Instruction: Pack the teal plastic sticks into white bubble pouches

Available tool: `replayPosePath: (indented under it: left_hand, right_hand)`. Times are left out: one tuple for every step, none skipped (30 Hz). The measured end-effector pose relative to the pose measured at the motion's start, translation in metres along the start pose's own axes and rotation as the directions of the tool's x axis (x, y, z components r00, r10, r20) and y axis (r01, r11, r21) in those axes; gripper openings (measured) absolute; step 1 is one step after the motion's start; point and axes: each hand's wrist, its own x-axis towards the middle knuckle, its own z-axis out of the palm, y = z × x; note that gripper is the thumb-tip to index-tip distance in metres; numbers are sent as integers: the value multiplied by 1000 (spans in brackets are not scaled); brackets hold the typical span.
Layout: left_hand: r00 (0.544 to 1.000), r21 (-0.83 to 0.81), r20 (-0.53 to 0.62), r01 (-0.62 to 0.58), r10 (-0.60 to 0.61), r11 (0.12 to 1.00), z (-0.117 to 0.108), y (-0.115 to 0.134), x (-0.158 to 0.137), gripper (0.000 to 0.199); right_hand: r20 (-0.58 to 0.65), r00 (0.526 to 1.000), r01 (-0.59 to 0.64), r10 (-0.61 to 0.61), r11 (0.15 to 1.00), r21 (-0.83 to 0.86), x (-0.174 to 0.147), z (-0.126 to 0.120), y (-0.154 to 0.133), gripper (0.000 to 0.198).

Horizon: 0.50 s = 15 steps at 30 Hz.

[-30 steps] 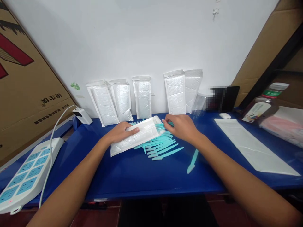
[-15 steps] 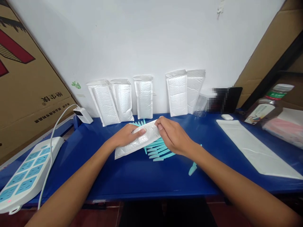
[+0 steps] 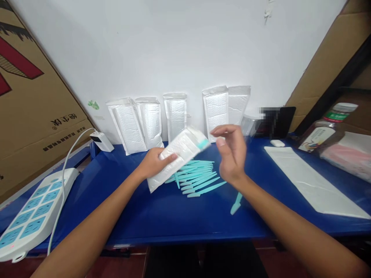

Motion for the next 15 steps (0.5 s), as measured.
replayPosePath:
  left_hand:
    - [995,-48,-98,15,-20,999,-1,-2,2,68]
    - [981,-102,-190,20,-39,995,-2,-3,3,71]
    - [962,-152,-268,12,-53,988,-2,-5,5,73]
    - [941,-194,-332,-7,-59,981,-1,-5,6,75]
    - [922,-225,-382,-32,-58,974,0,-5,7,76]
    - [907,-245,-418,-60,-49,968,3,-4,8,76]
    - [898,-256,-439,-85,-37,963,7,-2,7,77]
    - [894,-258,-447,-104,-23,960,13,2,6,77]
    - [896,-253,-445,-119,-6,960,19,6,3,77]
    - [904,-248,-428,-129,11,960,25,10,1,77]
    - [917,-251,-399,-143,32,957,32,15,-3,76]
    - [928,-259,-368,-167,63,951,37,19,-6,76]
    - [934,-279,-346,-190,86,941,42,23,-9,75]
    - [937,-296,-335,-206,100,933,45,26,-12,73]
    - [937,-311,-330,-220,112,925,47,28,-13,70]
  right_hand:
    - [-62,998,-7,4,999,-47,2,-2,2,20]
    - [-93,996,-21,13,996,-85,5,-3,3,20]
    - [-94,995,-35,24,992,-118,7,-4,5,20]
    - [-62,997,-45,36,988,-146,8,-4,6,20]
    - [10,999,-49,52,985,-165,8,-3,8,20]
    - [116,991,-51,72,984,-173,7,-2,9,20]
    - [241,966,-56,97,984,-172,4,0,10,22]
    - [363,924,-64,121,984,-164,1,3,10,23]
    - [463,876,-73,137,985,-154,-2,7,11,25]
    - [529,836,-77,144,986,-147,-7,10,11,25]
    - [563,814,-74,146,986,-148,-10,13,12,25]
    - [575,805,-64,144,985,-157,-14,15,12,24]
    - [576,805,-50,140,984,-169,-16,17,12,24]
    - [568,812,-35,132,983,-178,-18,18,11,25]
    - [555,823,-23,123,983,-183,-19,18,11,27]
